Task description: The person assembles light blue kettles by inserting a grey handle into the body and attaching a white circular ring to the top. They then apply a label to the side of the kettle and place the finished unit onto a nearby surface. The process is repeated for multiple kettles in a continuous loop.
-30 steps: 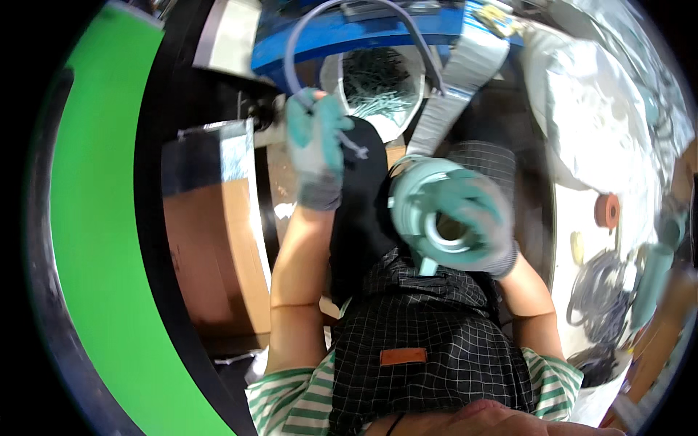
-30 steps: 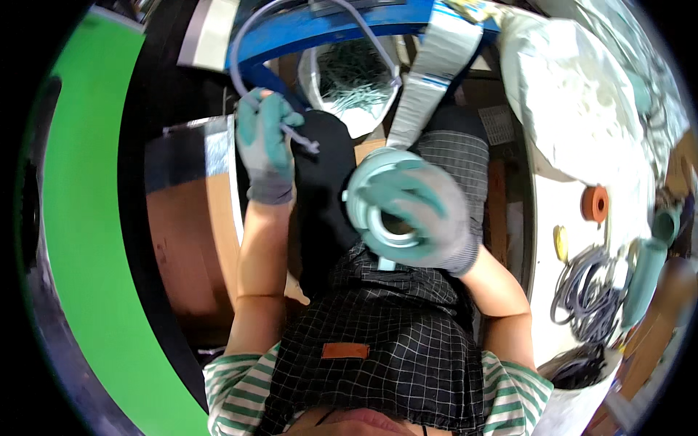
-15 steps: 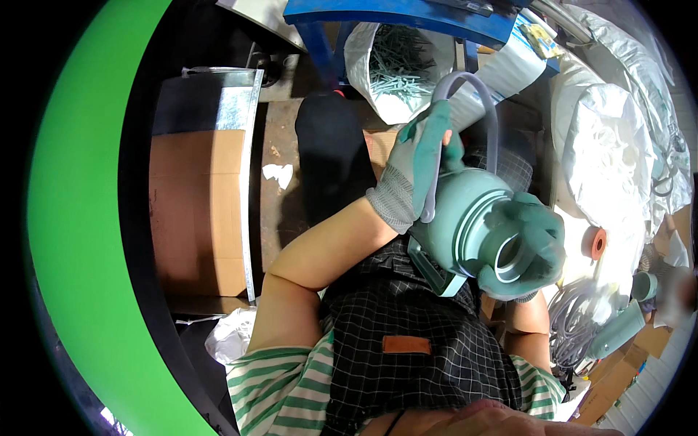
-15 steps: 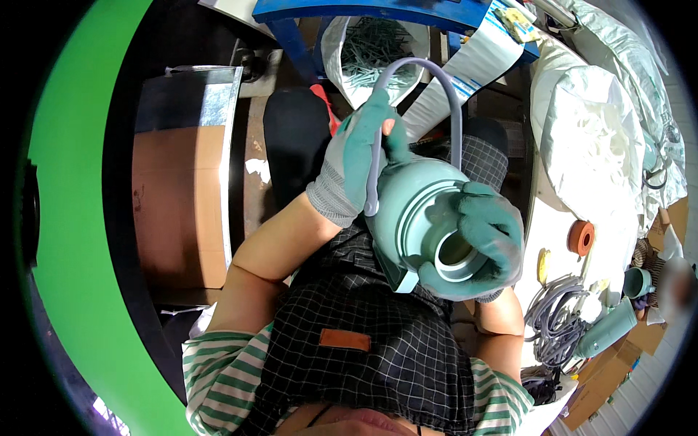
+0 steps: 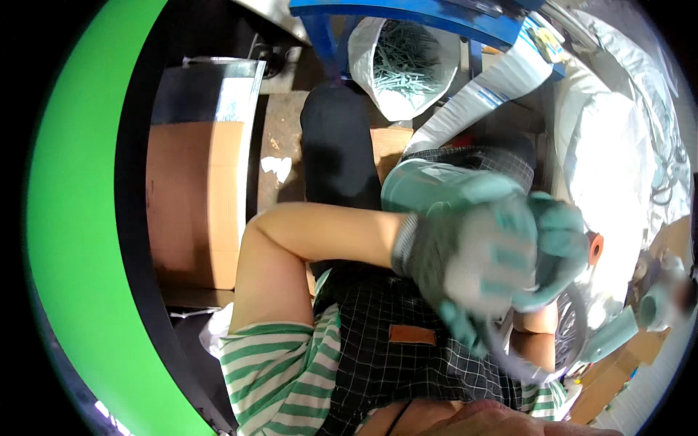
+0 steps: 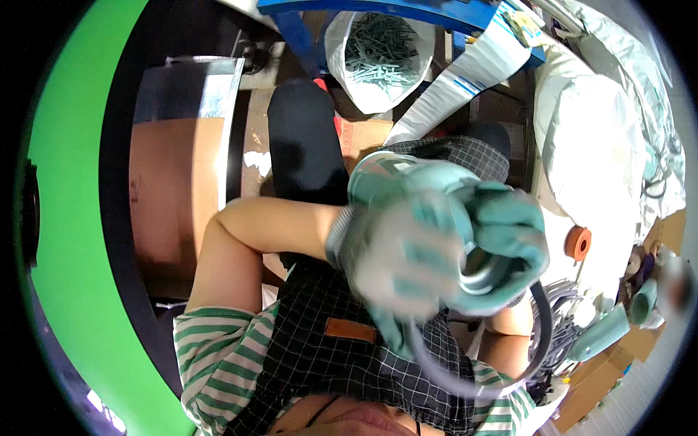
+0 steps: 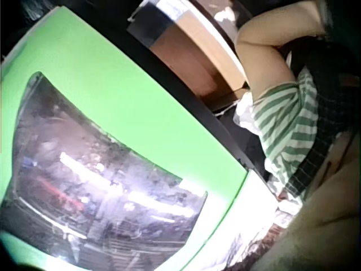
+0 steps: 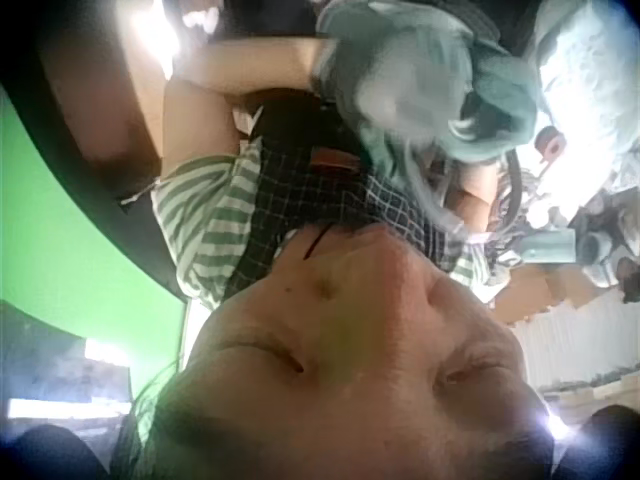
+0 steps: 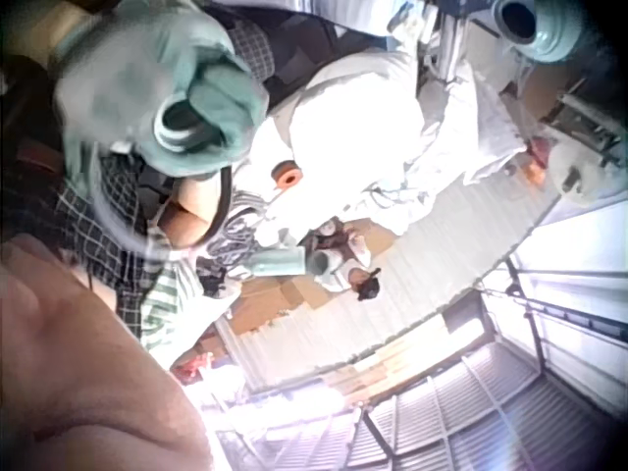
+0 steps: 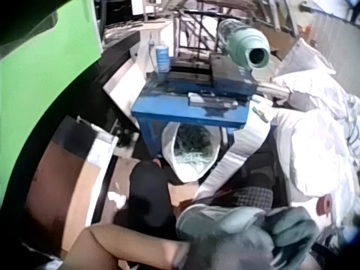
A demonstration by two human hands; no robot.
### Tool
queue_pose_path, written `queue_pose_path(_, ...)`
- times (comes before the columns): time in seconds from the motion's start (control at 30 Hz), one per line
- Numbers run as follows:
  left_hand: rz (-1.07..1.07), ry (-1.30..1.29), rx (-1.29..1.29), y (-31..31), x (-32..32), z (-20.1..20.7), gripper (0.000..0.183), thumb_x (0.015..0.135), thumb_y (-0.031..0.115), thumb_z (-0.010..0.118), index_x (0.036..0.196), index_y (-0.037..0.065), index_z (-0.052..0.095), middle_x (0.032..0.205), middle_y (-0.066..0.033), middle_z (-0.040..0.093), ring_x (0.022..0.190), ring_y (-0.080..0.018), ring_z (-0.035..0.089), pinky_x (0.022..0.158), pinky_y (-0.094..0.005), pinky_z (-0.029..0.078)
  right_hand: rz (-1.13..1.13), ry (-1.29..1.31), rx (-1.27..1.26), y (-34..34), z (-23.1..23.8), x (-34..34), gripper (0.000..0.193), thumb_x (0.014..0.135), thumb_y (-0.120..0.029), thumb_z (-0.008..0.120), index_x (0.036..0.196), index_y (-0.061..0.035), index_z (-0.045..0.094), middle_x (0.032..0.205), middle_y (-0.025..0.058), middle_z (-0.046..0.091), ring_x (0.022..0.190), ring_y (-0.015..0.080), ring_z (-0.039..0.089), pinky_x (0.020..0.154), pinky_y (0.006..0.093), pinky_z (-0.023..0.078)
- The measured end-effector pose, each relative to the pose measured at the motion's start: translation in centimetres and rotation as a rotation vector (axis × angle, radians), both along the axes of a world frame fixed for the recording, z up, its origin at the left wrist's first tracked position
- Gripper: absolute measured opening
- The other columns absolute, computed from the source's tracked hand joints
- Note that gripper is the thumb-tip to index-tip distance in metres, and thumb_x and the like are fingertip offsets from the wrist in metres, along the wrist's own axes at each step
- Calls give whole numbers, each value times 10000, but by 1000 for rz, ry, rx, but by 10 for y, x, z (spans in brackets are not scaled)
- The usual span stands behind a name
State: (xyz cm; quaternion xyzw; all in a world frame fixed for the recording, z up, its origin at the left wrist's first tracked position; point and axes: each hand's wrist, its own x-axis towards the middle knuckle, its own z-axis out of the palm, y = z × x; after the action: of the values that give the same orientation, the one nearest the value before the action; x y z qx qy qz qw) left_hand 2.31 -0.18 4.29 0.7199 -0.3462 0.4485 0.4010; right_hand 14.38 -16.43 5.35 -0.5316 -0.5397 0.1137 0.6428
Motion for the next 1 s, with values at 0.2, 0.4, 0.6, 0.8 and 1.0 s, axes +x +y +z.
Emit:
queue_pose_path(0.2, -187, 722, -1316, 48, -39, -55, 557, 1067, 569, 534, 794, 84, 554, 753, -7, 486, 729, -174, 523, 757, -329, 501, -20, 786, 118, 16, -8, -2, 566, 933, -341, 720, 1383, -48, 538, 1326, 119, 565, 1139, 236, 579, 1033, 375, 476)
queue_pose_path(0.4, 280, 596, -1337, 24, -41, -65, 556, 1089, 559, 442, 810, 89, 546, 846, -59, 505, 818, -198, 514, 910, -365, 467, 245, 966, -36, 51, -64, 15, 620, 1019, -157, 590, 1596, -43, 396, 1001, 43, 617, 819, 101, 575, 710, 227, 512)
queue_pose_path(0.6, 676, 378, -734, -25, -77, -40, 525, 908, 239, 764, 1320, 11, 532, 1227, -148, 637, 1143, -305, 657, 1022, -461, 540, 412, 1273, -35, 54, -74, 21, 586, 1013, -96, 562, 1574, -13, 418, 760, 42, 569, 616, 111, 511, 624, 252, 494)
queue_pose_path(0.8, 476, 437, -39, -26, -77, -34, 906, 730, 320, 940, 1450, 91, 441, 1310, -164, 582, 1199, -352, 633, 1006, -543, 558, 273, 1348, -92, 54, -57, 19, 556, 933, -29, 539, 1482, 40, 490, 759, 92, 582, 610, 133, 550, 599, 240, 484)
queue_pose_path(1.0, -274, 1091, -1290, -26, -95, -26, 669, 944, 245, 745, 1510, 34, 460, 1425, -156, 595, 1281, -313, 625, 1096, -445, 544, 227, 275, 184, 47, -36, 9, 432, 786, -16, 665, 1218, 13, 651, 938, 100, 711, 799, 185, 698, 731, 322, 582)
